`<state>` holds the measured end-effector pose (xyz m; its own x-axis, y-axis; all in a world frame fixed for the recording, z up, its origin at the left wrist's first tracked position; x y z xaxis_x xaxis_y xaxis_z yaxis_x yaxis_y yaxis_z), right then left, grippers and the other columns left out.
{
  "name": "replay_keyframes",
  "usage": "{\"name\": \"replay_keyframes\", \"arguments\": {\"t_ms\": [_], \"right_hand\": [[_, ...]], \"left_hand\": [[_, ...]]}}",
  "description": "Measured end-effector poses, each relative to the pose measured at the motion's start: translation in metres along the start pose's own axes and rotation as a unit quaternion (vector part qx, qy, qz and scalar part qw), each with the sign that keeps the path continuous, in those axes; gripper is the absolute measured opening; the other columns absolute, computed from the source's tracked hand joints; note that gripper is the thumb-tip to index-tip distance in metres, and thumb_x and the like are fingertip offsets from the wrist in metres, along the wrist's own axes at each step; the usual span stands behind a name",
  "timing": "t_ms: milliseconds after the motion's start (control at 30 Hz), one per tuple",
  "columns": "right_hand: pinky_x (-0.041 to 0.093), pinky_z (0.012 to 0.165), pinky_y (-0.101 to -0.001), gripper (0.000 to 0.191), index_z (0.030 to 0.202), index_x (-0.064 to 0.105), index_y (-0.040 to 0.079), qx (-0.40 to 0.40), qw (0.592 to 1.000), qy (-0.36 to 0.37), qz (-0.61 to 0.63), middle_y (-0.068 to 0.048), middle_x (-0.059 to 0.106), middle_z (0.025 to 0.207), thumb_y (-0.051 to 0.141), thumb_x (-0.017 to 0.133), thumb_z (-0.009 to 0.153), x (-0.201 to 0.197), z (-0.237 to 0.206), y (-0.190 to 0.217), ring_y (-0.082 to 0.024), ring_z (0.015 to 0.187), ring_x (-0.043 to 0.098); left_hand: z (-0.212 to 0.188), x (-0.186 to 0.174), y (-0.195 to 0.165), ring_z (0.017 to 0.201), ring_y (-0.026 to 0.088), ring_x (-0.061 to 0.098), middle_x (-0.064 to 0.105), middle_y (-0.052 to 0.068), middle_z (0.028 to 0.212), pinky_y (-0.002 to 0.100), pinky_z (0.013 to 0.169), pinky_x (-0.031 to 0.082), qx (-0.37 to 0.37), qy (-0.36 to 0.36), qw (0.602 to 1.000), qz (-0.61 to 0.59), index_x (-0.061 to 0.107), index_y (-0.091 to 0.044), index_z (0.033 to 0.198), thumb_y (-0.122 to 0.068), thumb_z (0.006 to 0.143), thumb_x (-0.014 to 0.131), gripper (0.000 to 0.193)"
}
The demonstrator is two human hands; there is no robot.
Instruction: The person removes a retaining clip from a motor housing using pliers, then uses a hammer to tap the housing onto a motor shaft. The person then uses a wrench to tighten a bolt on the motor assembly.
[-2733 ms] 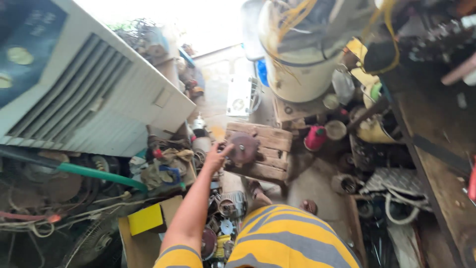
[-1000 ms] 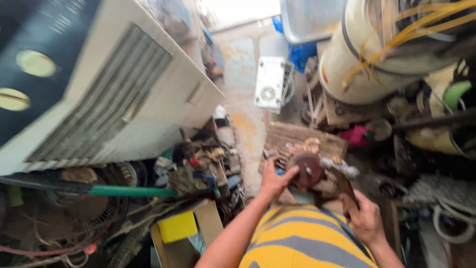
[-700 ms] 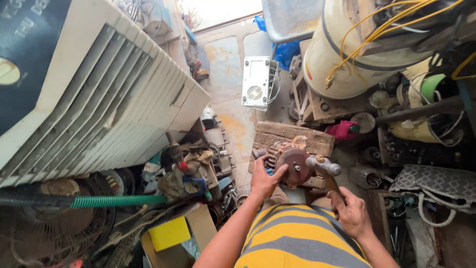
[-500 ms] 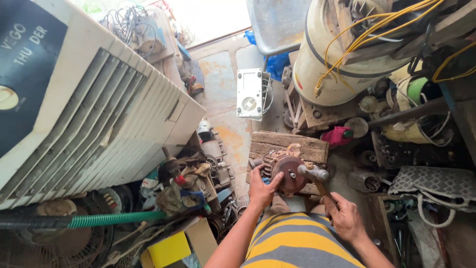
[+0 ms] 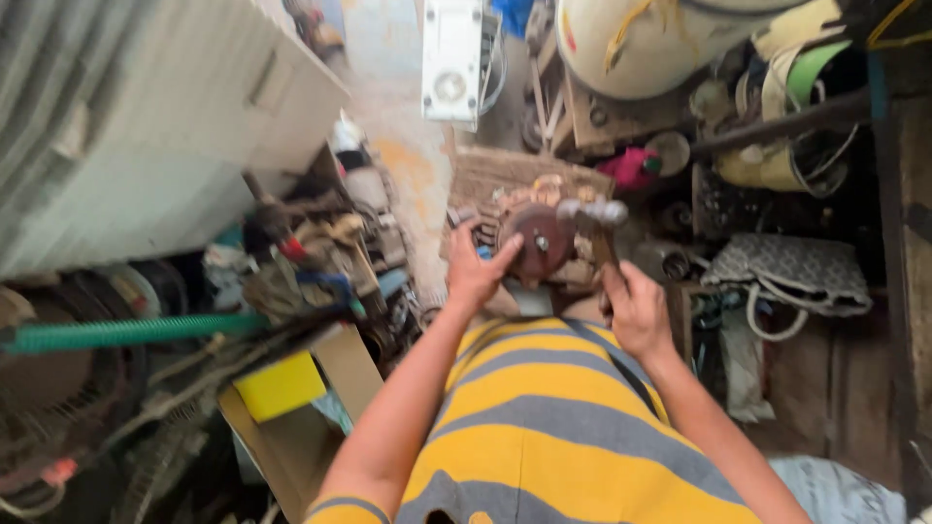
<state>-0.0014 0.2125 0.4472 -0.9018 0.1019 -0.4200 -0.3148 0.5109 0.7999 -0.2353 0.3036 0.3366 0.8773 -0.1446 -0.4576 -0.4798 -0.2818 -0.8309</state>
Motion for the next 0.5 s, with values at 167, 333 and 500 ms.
{"name": "replay_keyframes", "arguments": {"t_ms": [167, 333, 500], "right_hand": [[0.042, 0.051, -0.0260, 0.055, 0.100, 0.063, 0.002, -0.052, 0.995, -0.017, 0.086, 0.000, 0.056, 0.069, 0.055, 0.048, 0.106, -0.008, -0.018, 0.029, -0.010, 0.057, 0.052], [0.040, 0.049, -0.0234, 0.063, 0.096, 0.059, 0.003, -0.140, 0.988, -0.055, 0.026, 0.002, 0.054, 0.065, 0.062, 0.039, 0.105, 0.014, -0.005, 0.033, -0.008, 0.053, 0.053], [0.041, 0.051, -0.0306, 0.058, 0.094, 0.063, 0.002, -0.087, 0.992, -0.010, -0.093, -0.004, 0.057, 0.063, 0.054, 0.044, 0.108, 0.012, 0.008, 0.013, -0.013, 0.055, 0.056]], "left_hand": [[-0.005, -0.007, -0.008, 0.116, 0.030, 0.061, 0.058, 0.016, 0.127, 0.040, 0.099, 0.049, -0.032, 0.016, 0.999, -0.012, 0.057, -0.005, 0.130, -0.057, 0.076, 0.081, 0.079], [-0.005, -0.012, -0.018, 0.117, 0.030, 0.060, 0.056, 0.016, 0.128, 0.040, 0.101, 0.048, -0.029, 0.027, 0.999, -0.006, 0.056, -0.003, 0.130, -0.058, 0.077, 0.082, 0.081], [-0.005, -0.012, -0.014, 0.117, 0.030, 0.059, 0.056, 0.017, 0.127, 0.040, 0.100, 0.049, -0.030, 0.025, 0.999, 0.001, 0.055, -0.002, 0.131, -0.058, 0.076, 0.082, 0.084]]}}
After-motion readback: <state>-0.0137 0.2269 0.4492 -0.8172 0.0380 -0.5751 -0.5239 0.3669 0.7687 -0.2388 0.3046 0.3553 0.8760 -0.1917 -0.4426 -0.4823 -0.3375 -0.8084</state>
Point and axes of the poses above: each hand's wrist, its own z-axis towards the middle knuckle, its own x-axis out of the palm, y = z × x, the point moved 4 cm from there along z, towards the middle knuckle
